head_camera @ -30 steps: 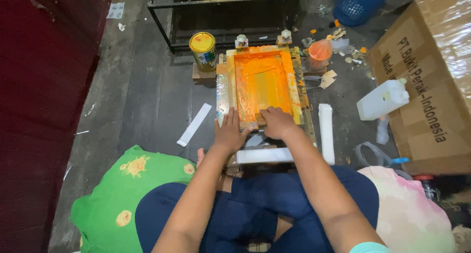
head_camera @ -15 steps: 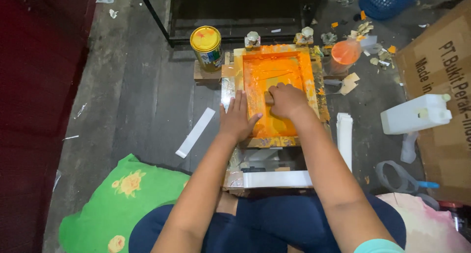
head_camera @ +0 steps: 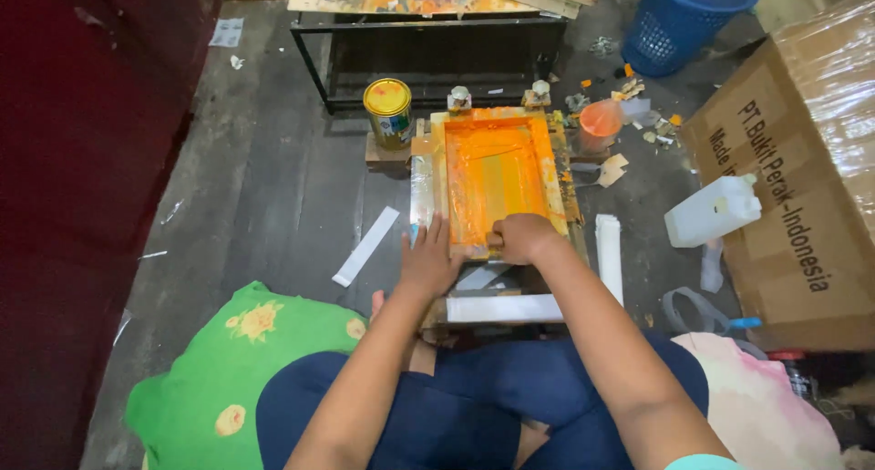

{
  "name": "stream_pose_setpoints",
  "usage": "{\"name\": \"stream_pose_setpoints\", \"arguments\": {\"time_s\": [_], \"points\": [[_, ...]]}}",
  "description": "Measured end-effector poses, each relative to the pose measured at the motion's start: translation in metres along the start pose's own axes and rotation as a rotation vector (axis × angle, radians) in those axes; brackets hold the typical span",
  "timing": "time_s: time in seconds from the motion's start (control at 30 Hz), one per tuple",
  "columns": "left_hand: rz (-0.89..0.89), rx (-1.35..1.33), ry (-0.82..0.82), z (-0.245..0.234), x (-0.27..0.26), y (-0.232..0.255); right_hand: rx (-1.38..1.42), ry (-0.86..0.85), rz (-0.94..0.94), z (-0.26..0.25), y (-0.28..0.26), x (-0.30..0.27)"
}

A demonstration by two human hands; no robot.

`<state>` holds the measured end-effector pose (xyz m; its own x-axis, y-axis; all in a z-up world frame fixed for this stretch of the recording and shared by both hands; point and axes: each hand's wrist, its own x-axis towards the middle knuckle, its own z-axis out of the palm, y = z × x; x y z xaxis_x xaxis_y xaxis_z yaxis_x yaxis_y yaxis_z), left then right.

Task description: The person sits on the floor and uses a squeegee to spread orange ink across a screen printing frame. They then lift the frame to reveal a printed white strip, which they inspect and fold.

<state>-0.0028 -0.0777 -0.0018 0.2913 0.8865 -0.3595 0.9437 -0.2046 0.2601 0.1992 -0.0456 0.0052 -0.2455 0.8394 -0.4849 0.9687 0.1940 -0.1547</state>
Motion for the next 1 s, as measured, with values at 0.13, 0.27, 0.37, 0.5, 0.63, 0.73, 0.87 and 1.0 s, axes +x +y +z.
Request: {"name": "stream_pose_setpoints", "arguments": {"time_s": [0.13, 0.27, 0.37, 0.5, 0.63, 0.73, 0.87, 1.0], "points": [[0.032, -0.046, -0.014, 0.014, -0.045, -0.010, -0.070, 0.098, 0.003, -0.002, -0.008, -0.034], [0.094, -0.112, 0.021, 0.023, -0.051, -0.021, 0.029, 0.322, -0.120, 0.022, 0.003, -0.076], [0.104, -0.183, 0.060, 0.020, -0.051, -0.020, 0.130, 0.458, -0.189, 0.051, 0.027, -0.086], [0.102, -0.326, 0.166, 0.021, -0.054, -0.018, 0.176, 0.699, -0.088, 0.078, 0.069, -0.071], [0.084, -0.369, 0.191, 0.026, -0.050, -0.020, 0.228, 0.607, 0.066, 0.059, 0.084, -0.068], [0.074, -0.411, 0.203, 0.022, -0.055, -0.017, 0.194, 0.607, 0.099, 0.063, 0.087, -0.054], [0.074, -0.473, 0.227, 0.025, -0.051, -0.017, 0.160, 0.502, 0.128, 0.051, 0.075, -0.051], [0.051, -0.480, 0.288, 0.027, -0.054, -0.019, 0.224, 0.408, 0.109, 0.026, 0.054, -0.069]]}}
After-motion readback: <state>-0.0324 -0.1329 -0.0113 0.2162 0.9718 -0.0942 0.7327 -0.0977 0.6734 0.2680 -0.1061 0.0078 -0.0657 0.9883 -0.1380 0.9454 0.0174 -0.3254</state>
